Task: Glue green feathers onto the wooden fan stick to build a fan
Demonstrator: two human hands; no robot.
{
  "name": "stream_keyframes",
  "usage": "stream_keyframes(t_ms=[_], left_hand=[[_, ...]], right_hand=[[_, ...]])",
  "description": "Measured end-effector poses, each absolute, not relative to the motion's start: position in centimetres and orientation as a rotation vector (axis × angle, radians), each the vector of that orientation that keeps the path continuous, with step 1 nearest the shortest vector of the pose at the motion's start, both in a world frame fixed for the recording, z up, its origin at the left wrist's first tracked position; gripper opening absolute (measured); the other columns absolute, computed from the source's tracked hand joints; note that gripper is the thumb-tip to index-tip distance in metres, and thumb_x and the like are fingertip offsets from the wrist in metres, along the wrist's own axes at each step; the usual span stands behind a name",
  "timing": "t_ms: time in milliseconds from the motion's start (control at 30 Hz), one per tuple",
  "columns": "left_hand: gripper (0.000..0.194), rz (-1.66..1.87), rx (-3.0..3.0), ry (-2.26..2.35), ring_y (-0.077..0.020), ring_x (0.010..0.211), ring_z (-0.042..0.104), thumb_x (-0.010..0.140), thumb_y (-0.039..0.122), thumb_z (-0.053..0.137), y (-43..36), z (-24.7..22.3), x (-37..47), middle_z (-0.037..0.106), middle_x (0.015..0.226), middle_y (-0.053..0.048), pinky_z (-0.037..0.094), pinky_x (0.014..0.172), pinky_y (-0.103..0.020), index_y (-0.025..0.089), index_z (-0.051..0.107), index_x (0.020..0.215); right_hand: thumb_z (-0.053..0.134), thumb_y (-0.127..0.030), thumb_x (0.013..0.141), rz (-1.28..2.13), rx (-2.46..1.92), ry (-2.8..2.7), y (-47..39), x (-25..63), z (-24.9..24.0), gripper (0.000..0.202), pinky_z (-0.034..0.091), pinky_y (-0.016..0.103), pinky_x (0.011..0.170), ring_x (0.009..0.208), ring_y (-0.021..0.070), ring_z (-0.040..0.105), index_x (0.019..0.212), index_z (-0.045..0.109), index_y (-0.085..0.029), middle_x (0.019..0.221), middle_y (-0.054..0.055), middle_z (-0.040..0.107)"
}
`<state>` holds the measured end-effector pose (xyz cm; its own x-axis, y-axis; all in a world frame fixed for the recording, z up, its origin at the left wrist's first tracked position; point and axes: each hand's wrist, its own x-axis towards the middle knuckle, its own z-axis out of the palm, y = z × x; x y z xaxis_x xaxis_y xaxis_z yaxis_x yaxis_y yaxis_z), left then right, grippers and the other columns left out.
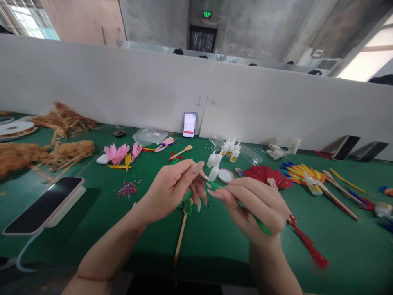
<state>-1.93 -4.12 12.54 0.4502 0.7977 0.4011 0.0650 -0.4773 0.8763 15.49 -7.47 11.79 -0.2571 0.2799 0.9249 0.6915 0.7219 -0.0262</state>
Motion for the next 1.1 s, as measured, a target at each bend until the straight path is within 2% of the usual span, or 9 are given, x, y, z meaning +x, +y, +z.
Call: stream_keyframes(t_ms=[233, 400, 533, 700, 933, 1100], left_hand=[[0.019, 1.045, 1.763, 0.758, -0.0059, 0.047, 0.061, 0.087, 0.028, 0.059, -4.01, 12.58, -1.78, 0.066, 0.057, 0.003, 0.047, 0.045, -0.013, 0.017, 0.051, 0.073], [0.026, 0.998, 1.712, 0.701, -0.006, 0.049, 0.062, 0.095, 0.033, 0.043, -3.8, 12.57, -1.96, 0.067, 0.059, 0.002, 0.044, 0.043, -0.014, 0.017, 0.052, 0.077], [0.032, 1.005, 1.699, 0.668, -0.0061, 0.049, 0.063, 0.097, 0.036, 0.037, -3.7, 12.29, -2.08, 0.067, 0.059, 0.002, 0.043, 0.043, -0.014, 0.017, 0.052, 0.076], [0.02, 0.981, 1.716, 0.703, -0.005, 0.049, 0.061, 0.087, 0.03, 0.059, -3.67, 12.32, -2.19, 0.067, 0.059, 0.003, 0.048, 0.049, -0.013, 0.016, 0.052, 0.075], [0.033, 0.936, 1.705, 0.668, -0.006, 0.051, 0.062, 0.096, 0.036, 0.04, -3.55, 12.6, -2.28, 0.068, 0.061, 0.0, 0.047, 0.048, -0.015, 0.016, 0.05, 0.073], [0.039, 0.909, 1.647, 0.629, -0.0057, 0.046, 0.06, 0.097, 0.042, 0.036, -3.31, 12.42, -2.4, 0.067, 0.058, 0.001, 0.046, 0.043, -0.015, 0.015, 0.053, 0.073]], right_hand=[[0.062, -0.015, 0.085, -0.385, -0.796, -1.817, -7.4, 15.25, 11.58, 0.023, 0.038, 0.025, 0.046, 0.048, 0.0097, 0.049, 0.064, 0.054, -0.018, 0.053, -0.001, 0.056], [0.063, -0.013, 0.084, -0.422, -0.765, -1.808, -7.38, 15.24, 11.49, 0.018, 0.041, 0.025, 0.048, 0.051, 0.0101, 0.051, 0.068, 0.055, -0.019, 0.056, -0.001, 0.058], [0.062, -0.01, 0.083, -0.289, -0.797, -1.801, -7.51, 15.38, 11.29, 0.02, 0.04, 0.024, 0.047, 0.051, 0.0092, 0.049, 0.068, 0.054, -0.019, 0.056, -0.002, 0.056], [0.06, -0.009, 0.084, -0.122, -0.825, -1.771, -7.24, 15.19, 11.01, 0.023, 0.039, 0.024, 0.046, 0.05, 0.0083, 0.048, 0.065, 0.053, -0.019, 0.055, -0.002, 0.054], [0.059, -0.006, 0.083, -0.08, -0.808, -1.736, -7.03, 14.84, 10.97, 0.021, 0.039, 0.024, 0.047, 0.05, 0.0087, 0.049, 0.067, 0.055, -0.019, 0.055, -0.002, 0.055], [0.058, -0.009, 0.085, 0.004, -0.894, -1.711, -7.48, 14.85, 11.2, 0.026, 0.038, 0.023, 0.046, 0.048, 0.0075, 0.046, 0.061, 0.053, -0.019, 0.053, -0.003, 0.053]])
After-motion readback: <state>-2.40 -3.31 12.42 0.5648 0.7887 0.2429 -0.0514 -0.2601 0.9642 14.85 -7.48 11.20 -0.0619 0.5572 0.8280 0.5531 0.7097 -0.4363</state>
